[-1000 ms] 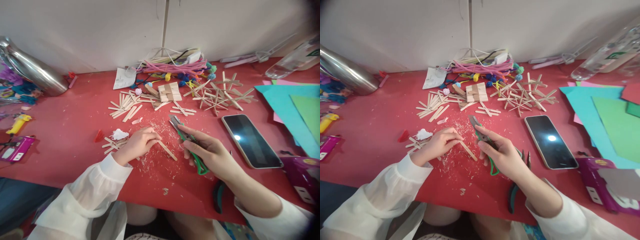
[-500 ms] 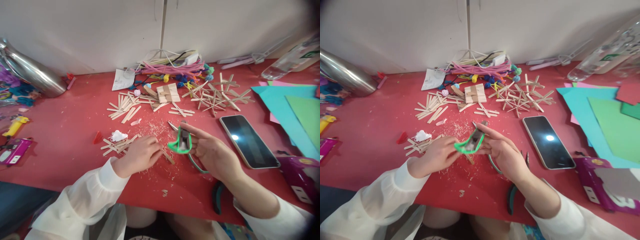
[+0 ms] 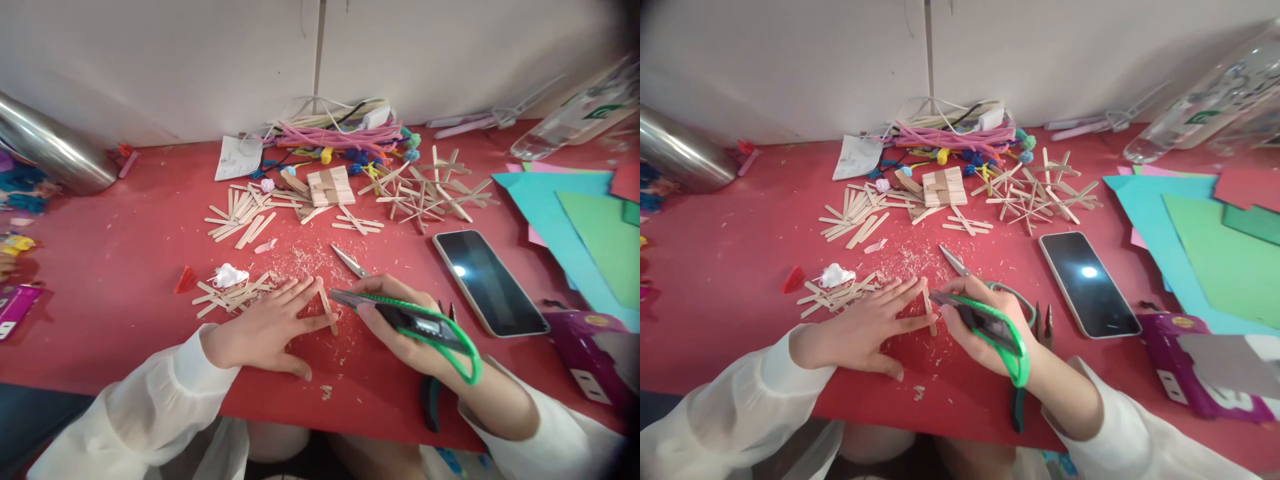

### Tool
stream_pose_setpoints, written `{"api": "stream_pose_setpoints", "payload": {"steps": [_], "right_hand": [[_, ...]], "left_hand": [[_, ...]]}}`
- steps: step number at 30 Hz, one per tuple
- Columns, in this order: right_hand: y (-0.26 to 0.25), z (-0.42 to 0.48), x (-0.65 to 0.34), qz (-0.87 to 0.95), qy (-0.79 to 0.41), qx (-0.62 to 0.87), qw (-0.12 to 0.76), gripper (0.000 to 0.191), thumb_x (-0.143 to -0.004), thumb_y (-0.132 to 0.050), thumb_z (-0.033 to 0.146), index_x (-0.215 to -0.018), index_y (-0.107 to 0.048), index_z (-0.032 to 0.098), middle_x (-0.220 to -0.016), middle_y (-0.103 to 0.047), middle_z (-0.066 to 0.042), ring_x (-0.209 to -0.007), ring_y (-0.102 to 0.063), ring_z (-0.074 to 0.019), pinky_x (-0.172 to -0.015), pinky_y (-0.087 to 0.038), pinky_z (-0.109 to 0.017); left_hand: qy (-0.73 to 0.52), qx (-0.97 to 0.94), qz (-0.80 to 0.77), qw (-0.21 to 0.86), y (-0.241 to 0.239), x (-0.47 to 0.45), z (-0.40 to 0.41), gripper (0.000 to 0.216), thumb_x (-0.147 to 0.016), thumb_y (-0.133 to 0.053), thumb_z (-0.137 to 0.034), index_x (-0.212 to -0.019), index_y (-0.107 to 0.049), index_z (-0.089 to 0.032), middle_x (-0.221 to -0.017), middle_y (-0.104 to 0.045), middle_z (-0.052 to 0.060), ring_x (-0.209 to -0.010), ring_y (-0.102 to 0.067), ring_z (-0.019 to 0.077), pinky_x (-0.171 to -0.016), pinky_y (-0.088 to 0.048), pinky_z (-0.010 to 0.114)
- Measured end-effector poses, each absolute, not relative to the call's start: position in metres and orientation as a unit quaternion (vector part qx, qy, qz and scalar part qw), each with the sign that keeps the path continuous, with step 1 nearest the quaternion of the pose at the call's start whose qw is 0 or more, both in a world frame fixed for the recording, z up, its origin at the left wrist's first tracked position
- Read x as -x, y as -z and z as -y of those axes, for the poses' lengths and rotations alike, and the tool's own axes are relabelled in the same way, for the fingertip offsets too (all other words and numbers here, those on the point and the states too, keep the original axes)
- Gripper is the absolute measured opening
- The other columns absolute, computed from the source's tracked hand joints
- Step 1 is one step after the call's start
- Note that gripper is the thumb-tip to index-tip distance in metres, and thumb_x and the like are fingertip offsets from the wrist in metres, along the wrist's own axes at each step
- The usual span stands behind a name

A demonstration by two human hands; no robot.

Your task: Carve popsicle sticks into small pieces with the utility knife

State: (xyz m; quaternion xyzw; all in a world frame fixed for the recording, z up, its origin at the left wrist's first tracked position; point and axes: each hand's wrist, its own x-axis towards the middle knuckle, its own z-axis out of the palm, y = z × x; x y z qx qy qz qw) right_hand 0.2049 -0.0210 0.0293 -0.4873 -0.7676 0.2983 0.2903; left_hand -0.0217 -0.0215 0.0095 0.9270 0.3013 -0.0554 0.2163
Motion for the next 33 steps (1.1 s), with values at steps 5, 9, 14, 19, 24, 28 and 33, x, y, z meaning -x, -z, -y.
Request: {"api": "stream_pose_setpoints", "payload": {"steps": [5, 9, 14, 19, 24, 28, 33], "right_hand": [[-0.022, 0.025, -0.203, 0.802, -0.261, 0.448, 0.297, 0.012, -0.079, -0.048, 0.017, -0.086, -0.054, 0.025, -0.069, -0.065, 0.003, -0.055, -0.061, -0.0094, -0.054, -0.047, -0.019], [-0.020, 0.024, -0.202, 0.815, -0.232, 0.442, 0.295, 0.014, -0.077, -0.047, 0.014, -0.084, -0.053, 0.025, -0.068, -0.066, 0.003, -0.055, -0.062, -0.0109, -0.054, -0.048, -0.021], [-0.022, 0.024, -0.200, 0.827, -0.237, 0.424, 0.283, 0.013, -0.077, -0.045, 0.016, -0.084, -0.051, 0.025, -0.066, -0.065, 0.001, -0.053, -0.062, -0.0121, -0.053, -0.047, -0.023], [-0.016, 0.028, -0.196, 0.837, -0.257, 0.409, 0.258, 0.012, -0.077, -0.045, 0.016, -0.083, -0.052, 0.023, -0.056, -0.059, 0.002, -0.045, -0.056, -0.0109, -0.049, -0.042, -0.023], [-0.019, 0.025, -0.192, 0.824, -0.298, 0.417, 0.241, 0.009, -0.076, -0.045, 0.016, -0.080, -0.052, 0.021, -0.059, -0.060, 0.000, -0.048, -0.056, -0.0117, -0.049, -0.041, -0.023], [-0.027, 0.019, -0.194, 0.794, -0.353, 0.433, 0.241, 0.006, -0.075, -0.047, 0.019, -0.078, -0.052, 0.021, -0.056, -0.056, 0.003, -0.046, -0.051, -0.0095, -0.049, -0.041, -0.022], [-0.028, 0.016, -0.198, 0.729, -0.441, 0.458, 0.252, 0.003, -0.073, -0.052, 0.022, -0.075, -0.051, 0.021, -0.054, -0.054, 0.006, -0.047, -0.051, -0.0080, -0.048, -0.042, -0.019]], "left_hand": [[0.024, -0.930, -0.287, 0.229, -0.005, 0.023, 0.022, 0.081, -0.074, -0.047, -0.070, -0.141, -0.026, -0.030, -0.151, -0.005, 0.014, -0.136, -0.009, 0.0370, -0.106, -0.018, 0.055], [0.026, -0.930, -0.291, 0.225, -0.003, 0.023, 0.023, 0.081, -0.073, -0.047, -0.070, -0.141, -0.026, -0.031, -0.151, -0.006, 0.013, -0.136, -0.009, 0.0365, -0.106, -0.018, 0.056], [0.018, -0.932, -0.294, 0.209, -0.003, 0.023, 0.023, 0.079, -0.073, -0.050, -0.068, -0.140, -0.028, -0.031, -0.151, -0.011, 0.014, -0.136, -0.012, 0.0359, -0.105, -0.019, 0.057], [0.020, -0.928, -0.305, 0.213, -0.005, 0.022, 0.024, 0.078, -0.071, -0.053, -0.068, -0.137, -0.035, -0.029, -0.150, -0.014, 0.014, -0.136, -0.012, 0.0358, -0.104, -0.020, 0.057], [0.007, -0.927, -0.296, 0.229, -0.008, 0.021, 0.024, 0.075, -0.072, -0.054, -0.066, -0.135, -0.040, -0.027, -0.150, -0.013, 0.014, -0.136, -0.013, 0.0366, -0.105, -0.022, 0.056], [0.003, -0.929, -0.293, 0.227, -0.009, 0.021, 0.023, 0.076, -0.071, -0.055, -0.066, -0.135, -0.039, -0.028, -0.150, -0.012, 0.015, -0.135, -0.015, 0.0382, -0.104, -0.023, 0.057], [0.009, -0.928, -0.300, 0.220, -0.009, 0.018, 0.024, 0.074, -0.071, -0.057, -0.064, -0.134, -0.039, -0.030, -0.150, -0.015, 0.014, -0.135, -0.015, 0.0383, -0.102, -0.026, 0.057]]}}
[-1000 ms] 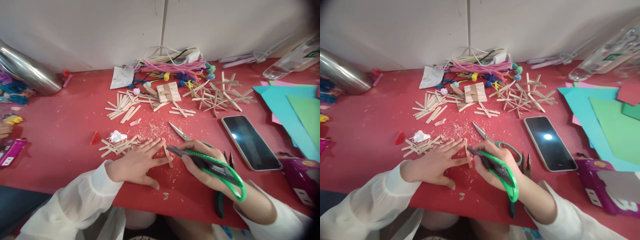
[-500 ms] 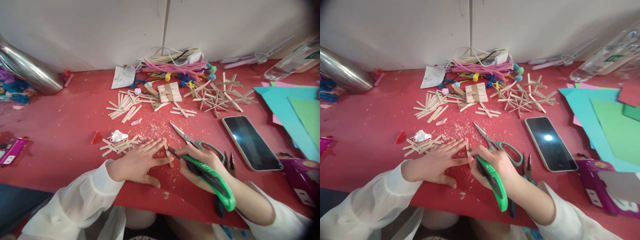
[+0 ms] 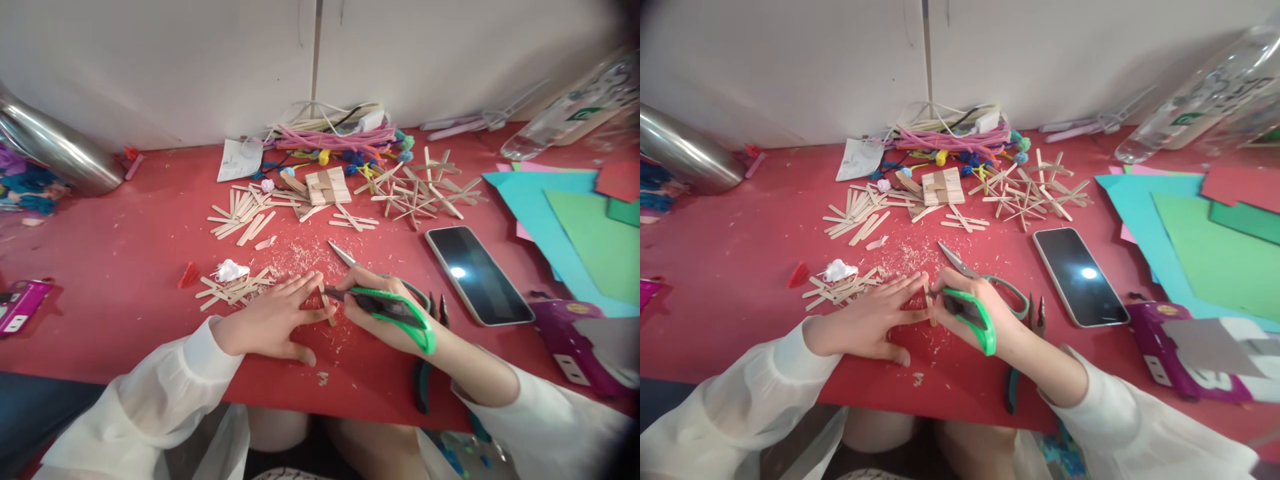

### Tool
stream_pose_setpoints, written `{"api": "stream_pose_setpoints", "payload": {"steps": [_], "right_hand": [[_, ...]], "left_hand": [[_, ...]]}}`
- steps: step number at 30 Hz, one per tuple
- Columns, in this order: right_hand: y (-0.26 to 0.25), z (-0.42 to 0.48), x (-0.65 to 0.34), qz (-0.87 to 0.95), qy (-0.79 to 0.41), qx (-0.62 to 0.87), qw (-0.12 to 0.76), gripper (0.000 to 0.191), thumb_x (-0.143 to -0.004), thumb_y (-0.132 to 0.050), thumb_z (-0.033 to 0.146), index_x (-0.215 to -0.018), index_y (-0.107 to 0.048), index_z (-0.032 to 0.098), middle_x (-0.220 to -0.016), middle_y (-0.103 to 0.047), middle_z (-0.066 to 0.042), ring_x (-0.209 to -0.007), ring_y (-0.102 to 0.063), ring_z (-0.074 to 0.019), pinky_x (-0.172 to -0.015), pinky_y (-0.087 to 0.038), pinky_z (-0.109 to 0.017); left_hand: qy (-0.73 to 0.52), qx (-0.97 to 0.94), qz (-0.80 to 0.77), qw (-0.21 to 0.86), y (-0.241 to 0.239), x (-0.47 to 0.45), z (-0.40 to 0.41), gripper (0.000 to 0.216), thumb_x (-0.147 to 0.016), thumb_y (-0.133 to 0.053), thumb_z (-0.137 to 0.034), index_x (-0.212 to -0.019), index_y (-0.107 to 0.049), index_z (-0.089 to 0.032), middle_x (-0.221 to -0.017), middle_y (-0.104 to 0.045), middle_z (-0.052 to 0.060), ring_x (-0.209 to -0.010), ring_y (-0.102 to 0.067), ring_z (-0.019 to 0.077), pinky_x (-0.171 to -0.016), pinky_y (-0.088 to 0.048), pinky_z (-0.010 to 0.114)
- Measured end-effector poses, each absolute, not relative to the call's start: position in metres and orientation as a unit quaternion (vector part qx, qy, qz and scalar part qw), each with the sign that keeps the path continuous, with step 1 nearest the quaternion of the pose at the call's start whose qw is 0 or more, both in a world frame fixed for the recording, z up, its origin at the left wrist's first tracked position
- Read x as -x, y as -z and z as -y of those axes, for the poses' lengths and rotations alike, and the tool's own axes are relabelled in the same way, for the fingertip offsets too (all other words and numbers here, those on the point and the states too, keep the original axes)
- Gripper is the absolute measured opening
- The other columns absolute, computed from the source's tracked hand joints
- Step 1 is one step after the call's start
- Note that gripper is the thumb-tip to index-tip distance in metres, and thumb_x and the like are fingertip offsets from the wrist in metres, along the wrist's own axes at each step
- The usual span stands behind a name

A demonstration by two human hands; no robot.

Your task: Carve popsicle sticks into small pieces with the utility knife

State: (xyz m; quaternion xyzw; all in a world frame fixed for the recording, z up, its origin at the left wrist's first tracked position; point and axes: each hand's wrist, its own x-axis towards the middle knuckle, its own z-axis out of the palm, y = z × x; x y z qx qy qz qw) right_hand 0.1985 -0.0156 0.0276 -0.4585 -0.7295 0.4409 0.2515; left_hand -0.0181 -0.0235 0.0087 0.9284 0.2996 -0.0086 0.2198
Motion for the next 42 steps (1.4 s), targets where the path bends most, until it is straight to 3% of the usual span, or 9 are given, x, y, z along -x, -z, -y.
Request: {"api": "stream_pose_setpoints", "payload": {"steps": [6, 11, 18, 26, 42], "right_hand": [[-0.012, 0.007, -0.201, 0.592, -0.551, 0.518, 0.279, 0.011, -0.079, -0.043, 0.031, -0.083, -0.047, 0.021, -0.051, -0.058, 0.004, -0.041, -0.058, -0.0125, -0.040, -0.047, -0.023], [-0.009, 0.001, -0.203, 0.556, -0.571, 0.533, 0.284, 0.011, -0.078, -0.041, 0.029, -0.080, -0.047, 0.020, -0.049, -0.060, 0.002, -0.040, -0.059, -0.0146, -0.038, -0.048, -0.025], [-0.022, 0.014, -0.210, 0.675, -0.461, 0.504, 0.279, 0.018, -0.076, -0.055, 0.031, -0.091, -0.060, 0.021, -0.068, -0.067, 0.000, -0.056, -0.064, -0.0147, -0.055, -0.049, -0.026], [-0.025, 0.019, -0.203, 0.782, -0.317, 0.457, 0.281, 0.018, -0.075, -0.049, 0.020, -0.085, -0.063, 0.025, -0.072, -0.069, 0.000, -0.062, -0.065, -0.0155, -0.060, -0.051, -0.026], [-0.021, 0.026, -0.200, 0.836, -0.212, 0.412, 0.293, 0.018, -0.079, -0.044, 0.015, -0.088, -0.058, 0.021, -0.068, -0.068, -0.001, -0.054, -0.065, -0.0123, -0.054, -0.050, -0.022]], "left_hand": [[0.029, -0.921, -0.319, 0.222, -0.013, 0.015, 0.024, 0.070, -0.072, -0.057, -0.063, -0.132, -0.044, -0.029, -0.150, -0.014, 0.013, -0.135, -0.015, 0.0357, -0.105, -0.024, 0.053], [0.014, -0.919, -0.326, 0.222, -0.013, 0.014, 0.025, 0.069, -0.071, -0.061, -0.059, -0.130, -0.046, -0.028, -0.150, -0.014, 0.011, -0.135, -0.017, 0.0358, -0.106, -0.023, 0.053], [0.025, -0.924, -0.313, 0.217, -0.011, 0.015, 0.024, 0.069, -0.075, -0.057, -0.059, -0.135, -0.040, -0.029, -0.150, -0.014, 0.014, -0.136, -0.014, 0.0362, -0.105, -0.023, 0.055], [0.007, -0.926, -0.311, 0.212, -0.008, 0.016, 0.026, 0.069, -0.074, -0.060, -0.055, -0.135, -0.039, -0.030, -0.150, -0.013, 0.012, -0.136, -0.015, 0.0363, -0.104, -0.023, 0.057], [0.024, -0.929, -0.314, 0.197, -0.009, 0.015, 0.027, 0.069, -0.074, -0.059, -0.057, -0.134, -0.039, -0.030, -0.149, -0.017, 0.015, -0.136, -0.014, 0.0362, -0.103, -0.024, 0.056]]}}
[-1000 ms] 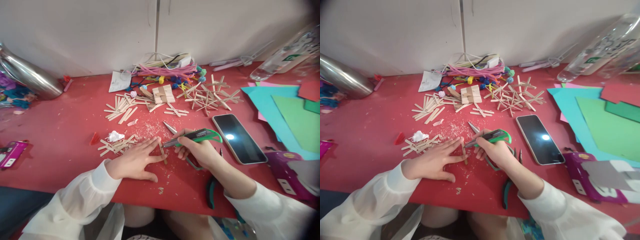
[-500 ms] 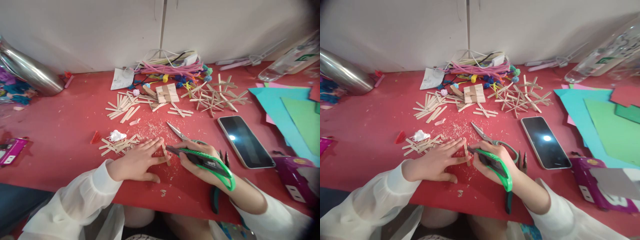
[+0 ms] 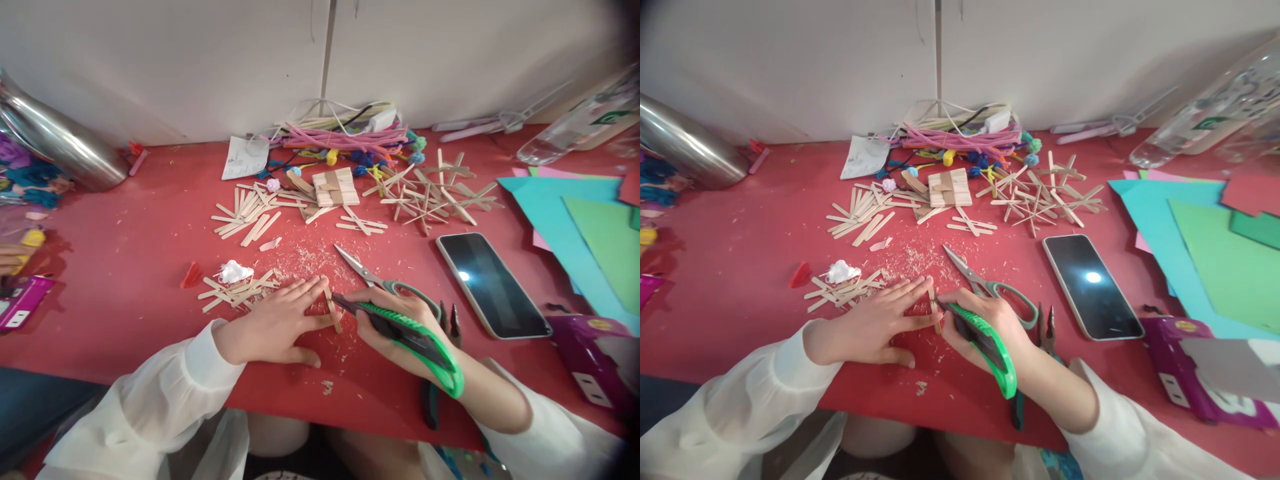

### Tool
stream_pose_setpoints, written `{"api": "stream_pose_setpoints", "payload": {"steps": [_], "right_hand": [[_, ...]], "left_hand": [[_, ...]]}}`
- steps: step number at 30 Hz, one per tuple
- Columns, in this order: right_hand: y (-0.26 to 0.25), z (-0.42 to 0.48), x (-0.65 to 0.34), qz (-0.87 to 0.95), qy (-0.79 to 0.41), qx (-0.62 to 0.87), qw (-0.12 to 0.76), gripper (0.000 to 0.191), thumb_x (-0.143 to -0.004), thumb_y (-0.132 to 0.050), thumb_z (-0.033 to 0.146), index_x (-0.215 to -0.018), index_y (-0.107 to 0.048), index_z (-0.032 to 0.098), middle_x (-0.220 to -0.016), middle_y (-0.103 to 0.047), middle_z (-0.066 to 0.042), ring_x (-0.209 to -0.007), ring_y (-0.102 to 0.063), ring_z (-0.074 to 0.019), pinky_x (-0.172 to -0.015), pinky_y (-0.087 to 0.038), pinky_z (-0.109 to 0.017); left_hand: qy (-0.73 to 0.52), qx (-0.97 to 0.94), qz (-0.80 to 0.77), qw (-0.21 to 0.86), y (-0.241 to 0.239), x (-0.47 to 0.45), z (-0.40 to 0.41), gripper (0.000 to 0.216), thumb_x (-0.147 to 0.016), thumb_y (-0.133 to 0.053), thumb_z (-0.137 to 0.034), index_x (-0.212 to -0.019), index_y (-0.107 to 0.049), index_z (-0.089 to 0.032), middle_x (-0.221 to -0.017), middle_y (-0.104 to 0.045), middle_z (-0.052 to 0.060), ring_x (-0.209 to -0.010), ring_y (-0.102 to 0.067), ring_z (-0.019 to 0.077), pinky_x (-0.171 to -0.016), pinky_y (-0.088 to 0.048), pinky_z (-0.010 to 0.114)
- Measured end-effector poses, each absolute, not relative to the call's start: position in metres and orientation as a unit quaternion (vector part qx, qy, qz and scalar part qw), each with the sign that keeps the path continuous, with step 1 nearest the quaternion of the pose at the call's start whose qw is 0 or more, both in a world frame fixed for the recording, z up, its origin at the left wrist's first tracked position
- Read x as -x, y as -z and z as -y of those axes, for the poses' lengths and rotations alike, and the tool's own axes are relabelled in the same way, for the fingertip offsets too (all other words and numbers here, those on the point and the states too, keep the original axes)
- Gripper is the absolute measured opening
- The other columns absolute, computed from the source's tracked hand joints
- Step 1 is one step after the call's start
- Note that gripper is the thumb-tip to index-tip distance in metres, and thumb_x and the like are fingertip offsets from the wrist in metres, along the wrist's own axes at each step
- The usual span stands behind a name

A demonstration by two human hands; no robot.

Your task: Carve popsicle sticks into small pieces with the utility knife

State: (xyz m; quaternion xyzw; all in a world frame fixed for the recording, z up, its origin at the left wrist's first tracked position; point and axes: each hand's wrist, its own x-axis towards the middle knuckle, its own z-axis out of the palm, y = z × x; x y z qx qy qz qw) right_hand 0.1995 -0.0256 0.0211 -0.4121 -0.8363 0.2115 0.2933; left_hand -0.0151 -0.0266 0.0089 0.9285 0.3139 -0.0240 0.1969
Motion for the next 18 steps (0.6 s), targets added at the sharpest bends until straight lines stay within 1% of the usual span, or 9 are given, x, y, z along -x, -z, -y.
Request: {"api": "stream_pose_setpoints", "payload": {"steps": [4, 8, 14, 18], "right_hand": [[-0.0205, 0.0241, -0.2007, 0.831, -0.197, 0.425, 0.301, 0.017, -0.079, -0.045, 0.015, -0.088, -0.058, 0.023, -0.073, -0.070, -0.002, -0.060, -0.067, -0.0140, -0.057, -0.051, -0.023], [-0.0186, 0.0237, -0.2012, 0.830, -0.192, 0.423, 0.309, 0.018, -0.078, -0.045, 0.014, -0.088, -0.058, 0.023, -0.071, -0.069, 0.000, -0.059, -0.066, -0.0134, -0.055, -0.051, -0.022], [-0.0163, 0.0236, -0.2001, 0.832, -0.184, 0.410, 0.324, 0.017, -0.079, -0.045, 0.013, -0.086, -0.058, 0.021, -0.068, -0.068, 0.000, -0.056, -0.065, -0.0109, -0.055, -0.050, -0.020], [-0.0188, 0.0228, -0.1985, 0.837, -0.180, 0.404, 0.321, 0.018, -0.079, -0.044, 0.013, -0.086, -0.059, 0.020, -0.064, -0.066, 0.001, -0.051, -0.063, -0.0095, -0.052, -0.049, -0.018]], "left_hand": [[0.027, -0.928, -0.314, 0.200, -0.0103, 0.0147, 0.0263, 0.068, -0.075, -0.059, -0.055, -0.135, -0.039, -0.029, -0.149, -0.015, 0.017, -0.136, -0.013, 0.0368, -0.103, -0.024, 0.056], [0.038, -0.927, -0.314, 0.201, -0.0108, 0.0144, 0.0260, 0.069, -0.076, -0.058, -0.056, -0.136, -0.037, -0.029, -0.149, -0.014, 0.018, -0.136, -0.011, 0.0370, -0.104, -0.023, 0.056], [0.049, -0.925, -0.318, 0.202, -0.0096, 0.0140, 0.0264, 0.071, -0.075, -0.059, -0.056, -0.137, -0.034, -0.030, -0.150, -0.011, 0.015, -0.136, -0.010, 0.0350, -0.105, -0.021, 0.055], [0.050, -0.927, -0.315, 0.197, -0.0090, 0.0138, 0.0266, 0.071, -0.076, -0.058, -0.056, -0.137, -0.035, -0.028, -0.149, -0.012, 0.017, -0.136, -0.011, 0.0357, -0.105, -0.021, 0.055]]}}
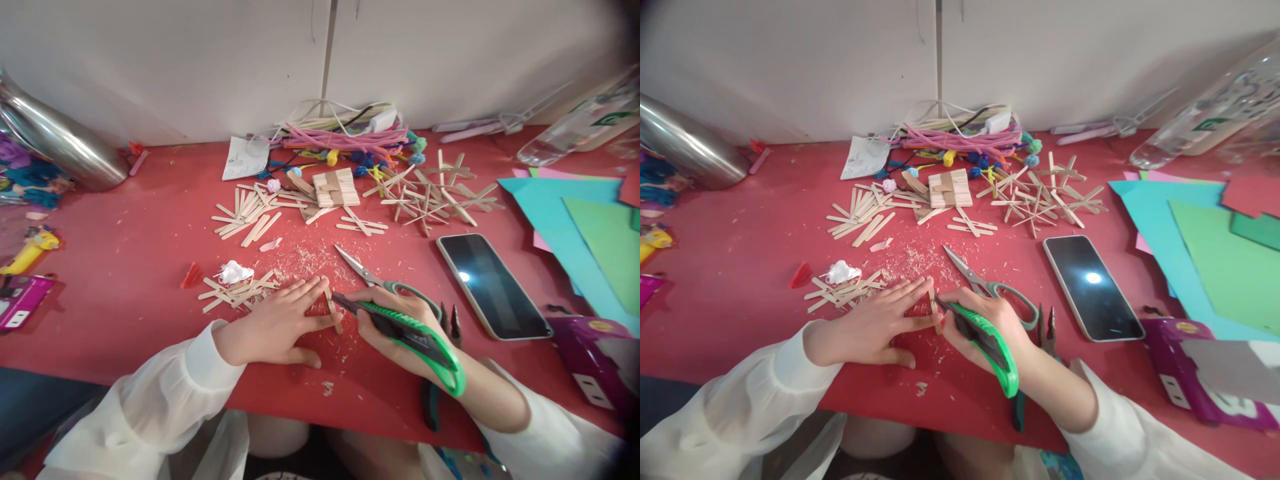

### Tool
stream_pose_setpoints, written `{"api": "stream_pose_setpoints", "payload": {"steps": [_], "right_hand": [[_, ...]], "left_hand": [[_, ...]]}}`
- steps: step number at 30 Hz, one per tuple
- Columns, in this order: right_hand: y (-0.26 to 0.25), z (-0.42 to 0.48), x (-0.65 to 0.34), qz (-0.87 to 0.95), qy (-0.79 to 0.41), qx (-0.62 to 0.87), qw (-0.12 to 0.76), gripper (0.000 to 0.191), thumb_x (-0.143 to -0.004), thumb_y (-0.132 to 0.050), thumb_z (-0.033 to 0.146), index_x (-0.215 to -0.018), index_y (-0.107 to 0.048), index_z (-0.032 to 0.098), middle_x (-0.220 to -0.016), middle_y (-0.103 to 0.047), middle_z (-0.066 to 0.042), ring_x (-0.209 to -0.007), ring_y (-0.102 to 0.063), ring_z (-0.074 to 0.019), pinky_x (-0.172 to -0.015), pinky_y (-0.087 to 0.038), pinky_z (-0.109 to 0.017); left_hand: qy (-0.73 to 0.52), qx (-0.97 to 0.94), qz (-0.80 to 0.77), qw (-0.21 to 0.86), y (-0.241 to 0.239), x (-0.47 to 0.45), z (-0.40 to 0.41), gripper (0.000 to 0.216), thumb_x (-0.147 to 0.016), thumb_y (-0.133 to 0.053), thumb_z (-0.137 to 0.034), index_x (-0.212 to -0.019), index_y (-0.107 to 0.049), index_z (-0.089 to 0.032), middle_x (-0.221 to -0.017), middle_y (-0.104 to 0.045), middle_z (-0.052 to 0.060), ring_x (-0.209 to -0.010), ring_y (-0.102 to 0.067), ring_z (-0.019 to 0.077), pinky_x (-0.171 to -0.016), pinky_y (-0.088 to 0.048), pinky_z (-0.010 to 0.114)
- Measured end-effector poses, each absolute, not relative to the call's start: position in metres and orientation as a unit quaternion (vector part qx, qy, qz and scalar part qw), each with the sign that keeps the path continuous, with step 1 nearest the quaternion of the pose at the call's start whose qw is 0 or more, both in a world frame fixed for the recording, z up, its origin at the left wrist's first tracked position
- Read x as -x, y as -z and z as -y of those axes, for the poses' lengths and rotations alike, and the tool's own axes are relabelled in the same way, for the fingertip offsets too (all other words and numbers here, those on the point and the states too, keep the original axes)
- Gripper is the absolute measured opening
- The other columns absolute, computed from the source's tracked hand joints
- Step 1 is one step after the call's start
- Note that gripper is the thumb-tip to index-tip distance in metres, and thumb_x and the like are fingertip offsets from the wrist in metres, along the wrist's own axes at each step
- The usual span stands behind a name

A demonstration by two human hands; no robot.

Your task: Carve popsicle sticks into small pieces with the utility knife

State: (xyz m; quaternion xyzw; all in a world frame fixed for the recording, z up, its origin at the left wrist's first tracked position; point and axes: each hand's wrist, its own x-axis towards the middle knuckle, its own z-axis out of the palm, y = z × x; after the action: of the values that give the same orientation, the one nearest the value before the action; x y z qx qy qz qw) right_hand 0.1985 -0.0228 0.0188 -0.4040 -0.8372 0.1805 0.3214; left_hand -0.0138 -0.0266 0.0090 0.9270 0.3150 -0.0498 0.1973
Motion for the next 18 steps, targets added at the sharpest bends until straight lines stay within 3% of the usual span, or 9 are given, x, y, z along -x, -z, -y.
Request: {"api": "stream_pose_setpoints", "payload": {"steps": [18], "right_hand": [[-0.0152, 0.0282, -0.2001, 0.853, -0.169, 0.380, 0.316, 0.020, -0.078, -0.045, 0.013, -0.090, -0.058, 0.019, -0.064, -0.068, 0.001, -0.047, -0.062, -0.0098, -0.049, -0.046, -0.018]], "left_hand": [[0.042, -0.930, -0.317, 0.182, -0.0102, 0.0140, 0.0281, 0.068, -0.075, -0.058, -0.056, -0.133, -0.041, -0.026, -0.149, -0.014, 0.018, -0.136, -0.012, 0.0354, -0.105, -0.023, 0.053]]}}
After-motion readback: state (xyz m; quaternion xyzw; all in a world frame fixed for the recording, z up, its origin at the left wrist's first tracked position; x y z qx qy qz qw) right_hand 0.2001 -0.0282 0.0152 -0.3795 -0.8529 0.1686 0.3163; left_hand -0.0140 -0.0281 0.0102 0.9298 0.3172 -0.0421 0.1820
